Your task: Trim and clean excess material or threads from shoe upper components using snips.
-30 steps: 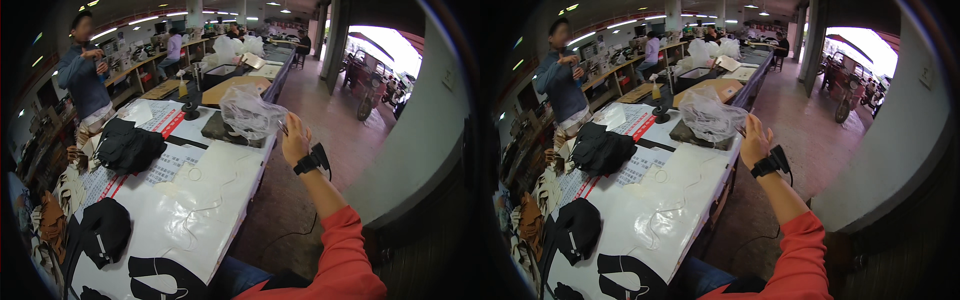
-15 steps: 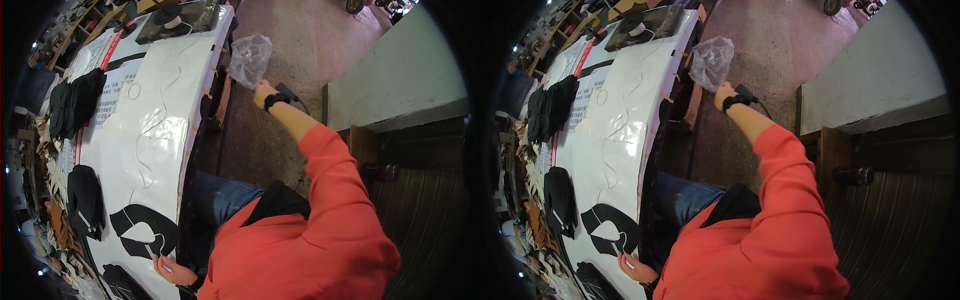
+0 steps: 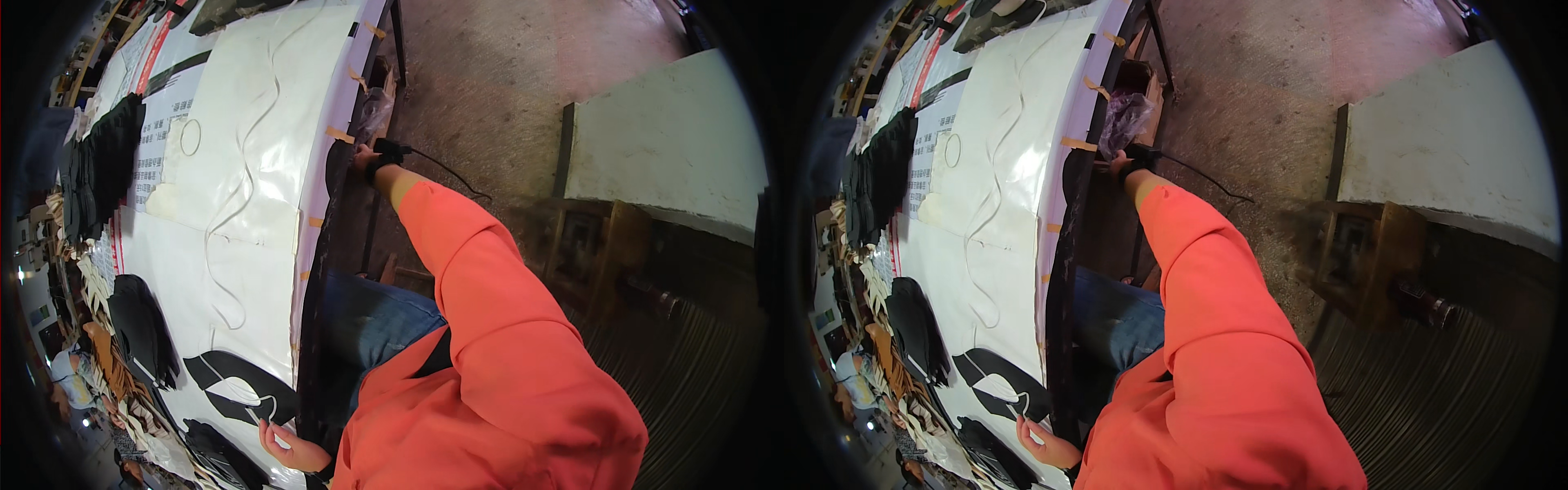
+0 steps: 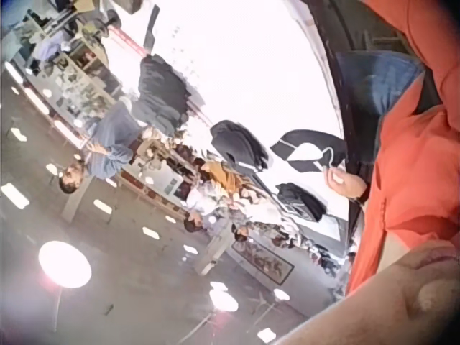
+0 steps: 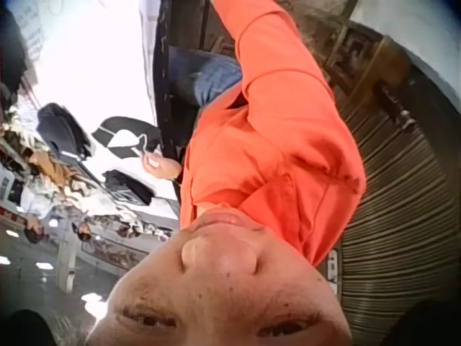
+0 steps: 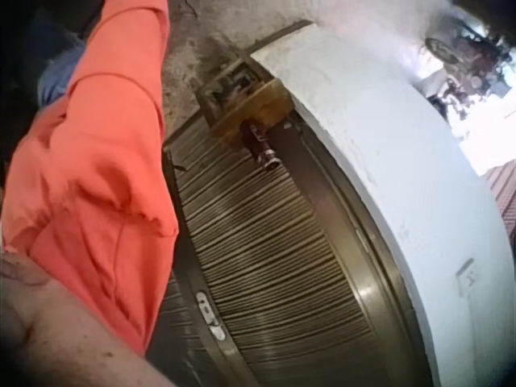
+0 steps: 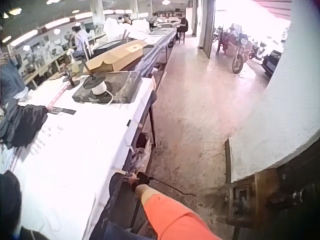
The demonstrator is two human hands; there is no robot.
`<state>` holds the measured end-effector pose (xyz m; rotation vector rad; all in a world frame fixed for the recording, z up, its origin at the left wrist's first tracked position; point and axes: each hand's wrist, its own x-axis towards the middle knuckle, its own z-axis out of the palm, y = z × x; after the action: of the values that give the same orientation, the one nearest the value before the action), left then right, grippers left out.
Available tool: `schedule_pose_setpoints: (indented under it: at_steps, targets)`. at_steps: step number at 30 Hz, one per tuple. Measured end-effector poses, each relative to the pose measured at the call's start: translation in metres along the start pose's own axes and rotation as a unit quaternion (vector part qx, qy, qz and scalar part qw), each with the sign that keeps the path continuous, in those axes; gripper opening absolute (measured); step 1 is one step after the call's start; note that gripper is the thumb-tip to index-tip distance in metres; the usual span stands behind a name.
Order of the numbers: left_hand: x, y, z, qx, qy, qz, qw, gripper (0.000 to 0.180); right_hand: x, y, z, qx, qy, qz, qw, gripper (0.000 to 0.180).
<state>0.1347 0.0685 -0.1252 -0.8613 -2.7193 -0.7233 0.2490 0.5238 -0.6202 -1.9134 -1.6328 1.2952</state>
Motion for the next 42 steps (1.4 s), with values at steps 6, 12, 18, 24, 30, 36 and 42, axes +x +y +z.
schedule_pose_setpoints:
  at_steps: [6, 12, 18, 24, 30, 36, 42]
  targets:
    - [0.002, 0.001, 0.001, 0.007, 0.017, 0.079, 0.997, 0.022, -0.036, -0.039, -0.034, 0.059, 0.004, 0.051, 0.997, 0.034]
    - [0.002, 0.007, 0.003, 0.017, -0.002, 0.044, 0.999, 0.022, -0.011, -0.053, -0.049, 0.154, 0.010, 0.051, 0.987, 0.033]
    - [0.007, 0.018, 0.028, -0.041, -0.049, 0.078, 0.995, 0.023, 0.043, -0.001, -0.126, 0.304, 0.159, 0.049, 0.938, 0.033]
    - [0.008, 0.014, 0.009, 0.023, -0.034, 0.057, 0.998, 0.022, 0.018, -0.056, -0.155, -0.085, 0.301, -0.026, 0.949, 0.032]
    - [0.007, 0.031, 0.031, -0.026, -0.068, -0.007, 0.997, 0.022, 0.084, -0.012, -0.087, -0.106, 0.250, -0.122, 0.955, 0.031]
    - [0.009, 0.021, 0.021, -0.035, -0.073, 0.017, 0.997, 0.018, 0.048, -0.034, -0.006, -0.208, 0.121, -0.063, 0.969, 0.031]
    - [0.010, -0.001, 0.009, -0.060, -0.115, -0.032, 0.991, 0.016, 0.048, -0.029, -0.015, -0.234, 0.183, -0.067, 0.953, 0.031]
